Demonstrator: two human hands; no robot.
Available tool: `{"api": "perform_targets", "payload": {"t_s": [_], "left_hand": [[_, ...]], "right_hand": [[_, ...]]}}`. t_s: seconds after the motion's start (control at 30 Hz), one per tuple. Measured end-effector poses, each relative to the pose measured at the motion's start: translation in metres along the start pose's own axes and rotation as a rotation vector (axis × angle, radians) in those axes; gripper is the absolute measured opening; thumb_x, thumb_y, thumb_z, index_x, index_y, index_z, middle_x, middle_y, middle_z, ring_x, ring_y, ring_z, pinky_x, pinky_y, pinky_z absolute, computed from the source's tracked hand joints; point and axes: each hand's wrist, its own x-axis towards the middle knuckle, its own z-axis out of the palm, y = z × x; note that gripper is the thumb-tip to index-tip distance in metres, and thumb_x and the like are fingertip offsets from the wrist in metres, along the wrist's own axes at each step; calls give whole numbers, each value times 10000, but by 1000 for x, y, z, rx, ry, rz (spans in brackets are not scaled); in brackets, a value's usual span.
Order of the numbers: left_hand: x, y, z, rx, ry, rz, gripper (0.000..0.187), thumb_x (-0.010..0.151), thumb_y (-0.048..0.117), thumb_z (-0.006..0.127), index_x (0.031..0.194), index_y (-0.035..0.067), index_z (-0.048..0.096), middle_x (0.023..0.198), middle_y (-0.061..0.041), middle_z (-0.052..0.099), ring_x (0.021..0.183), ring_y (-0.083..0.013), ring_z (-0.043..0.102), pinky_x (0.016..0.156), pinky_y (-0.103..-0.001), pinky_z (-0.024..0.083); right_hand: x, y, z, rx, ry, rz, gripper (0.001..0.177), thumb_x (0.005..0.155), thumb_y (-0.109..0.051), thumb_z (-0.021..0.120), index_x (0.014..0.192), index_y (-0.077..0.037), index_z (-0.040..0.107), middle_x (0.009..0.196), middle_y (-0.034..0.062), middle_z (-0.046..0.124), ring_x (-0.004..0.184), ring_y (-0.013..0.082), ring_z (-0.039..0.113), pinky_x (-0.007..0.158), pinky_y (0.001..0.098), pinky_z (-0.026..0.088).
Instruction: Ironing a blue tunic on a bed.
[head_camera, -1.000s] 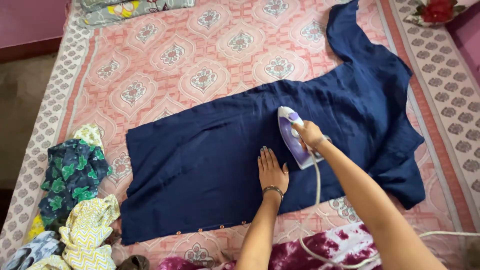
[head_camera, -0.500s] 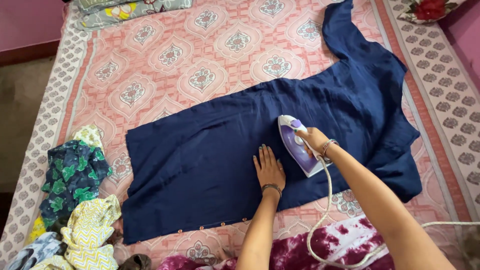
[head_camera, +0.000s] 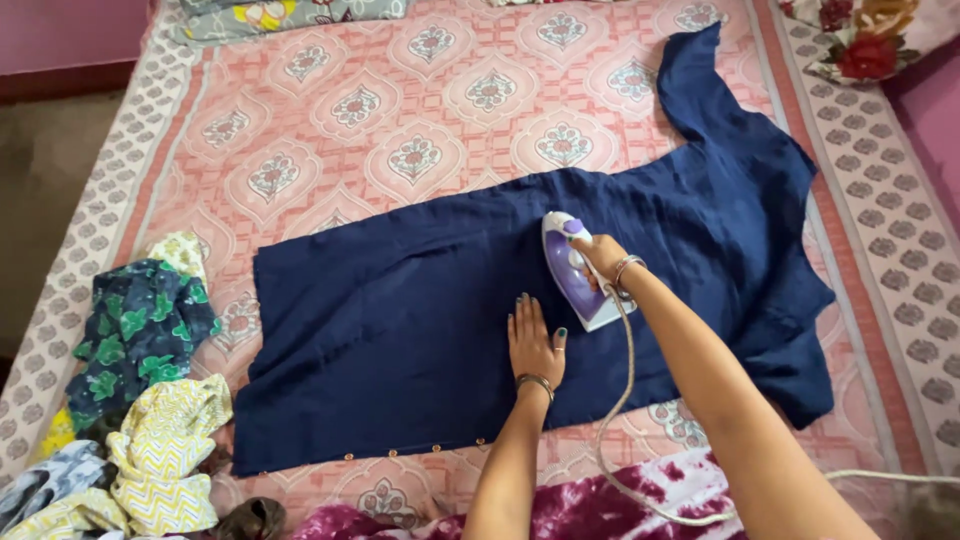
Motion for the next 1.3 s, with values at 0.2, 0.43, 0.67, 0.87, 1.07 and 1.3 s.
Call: {"api": "perform_targets", "payload": {"t_s": [0.2,0.43,0.67,0.87,1.07,1.3], "left_hand": [[-5,-15,17,-213,89,-5,784,1043,440,400,1606,-68,202,1720,-241,164,1596,-392,158,1294,-455,157],[-8,-12,8,-339,162,3,845,1040,565,317,1611,-46,198,1708,-241,157,1585,-402,159,1284,-455,168],[-2,6,-13,119,-105,203,764,979,472,477,1580,39,292,1668,-139,254,1542,-309,203,1236,-534,128],[4,3,-3,130,-191,324,728,1003,449,480,1571,16,334,1655,-133,295,1541,-278,242,1248,-528,137],[8,4,6,169,-149,250,699,1003,429,473,1567,37,341,1658,-120,310,1539,-273,251,1244,-515,145],[43,4,17,196,-135,259,804,973,464,528,1583,-5,293,1669,-148,282,1552,-266,232,1260,-475,160]], "right_hand": [[-77,44,3,-121,-129,29,440,979,-400,574,867,24,618,566,127,589,397,221,585,378,380,482],[-112,41,16,-226,22,-29,287,928,-350,633,946,-65,653,595,100,614,414,200,587,388,375,488],[-29,10,-20,-283,224,-35,426,963,-408,618,925,16,652,611,118,658,431,228,633,431,399,519],[-3,-7,-36,-287,245,-42,493,974,-448,576,838,23,630,589,127,649,434,264,643,461,417,537],[-50,41,-66,-335,224,3,573,995,-500,545,788,21,658,538,140,642,450,269,651,517,394,539],[-120,68,-89,-220,334,79,446,958,-446,583,959,-6,655,593,124,641,444,257,627,456,414,514]]}}
